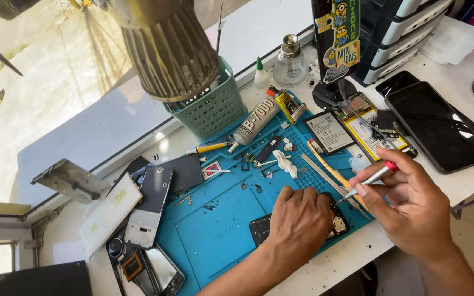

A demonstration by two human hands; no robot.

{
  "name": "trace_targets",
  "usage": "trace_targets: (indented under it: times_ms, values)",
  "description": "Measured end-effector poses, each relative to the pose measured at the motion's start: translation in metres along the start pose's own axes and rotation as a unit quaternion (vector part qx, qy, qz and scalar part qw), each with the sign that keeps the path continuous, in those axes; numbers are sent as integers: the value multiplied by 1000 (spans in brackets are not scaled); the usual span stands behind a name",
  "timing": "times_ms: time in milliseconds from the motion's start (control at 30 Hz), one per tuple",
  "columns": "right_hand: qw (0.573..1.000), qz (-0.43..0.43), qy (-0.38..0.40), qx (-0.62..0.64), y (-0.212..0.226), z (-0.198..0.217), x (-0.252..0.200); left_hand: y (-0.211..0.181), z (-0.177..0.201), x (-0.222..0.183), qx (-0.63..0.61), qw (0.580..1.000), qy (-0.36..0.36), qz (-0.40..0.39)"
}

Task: Disassembling a mobile phone by removing screws and internal components using a screwdriver

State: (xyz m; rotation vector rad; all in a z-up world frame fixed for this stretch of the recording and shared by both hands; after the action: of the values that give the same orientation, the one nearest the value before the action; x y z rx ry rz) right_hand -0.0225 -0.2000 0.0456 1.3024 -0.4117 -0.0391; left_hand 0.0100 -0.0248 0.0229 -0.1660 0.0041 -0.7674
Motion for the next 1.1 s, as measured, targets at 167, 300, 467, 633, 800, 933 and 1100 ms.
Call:
trace_targets:
  times_ms: [167, 300, 467, 633, 800, 933, 1100]
  values:
    - [1000, 1, -4, -12, 3, 2, 0, 4, 2, 2, -51, 999, -1, 17]
    - [1000, 4, 5, -14, 2, 7, 2, 3, 6, 7, -69, 997, 6, 31]
    - [1000, -8, 2, 0, -1, 11, 3, -1, -10, 11, -17, 999, 37, 31]
    - [1000, -2, 4, 18, -7, 14, 3, -5, -12, 12, 26, 996, 77, 33]
    - [1000, 11, 3, 8, -7, 19, 2, -6, -18, 11, 45, 995, 75, 38]
    - [1000, 15, 4, 9, -9, 22, -1, -6, -19, 12, 44, 996, 71, 40]
    - [1000, 14, -6, 12, -12, 27, -5, -3, -28, 14, 38, 997, 55, 45]
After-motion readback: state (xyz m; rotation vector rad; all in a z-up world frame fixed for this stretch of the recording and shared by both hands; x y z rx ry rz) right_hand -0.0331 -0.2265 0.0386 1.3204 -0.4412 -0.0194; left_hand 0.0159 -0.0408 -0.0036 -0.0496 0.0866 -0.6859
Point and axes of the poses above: each hand's wrist, its own x-axis towards the middle knuckle, its own z-axis out of the back of the hand, y = z × x, the point moved 1 cm from there along x, towards the middle knuckle, and after that the axes turned 1 degree about z, right-handed, at the moved point
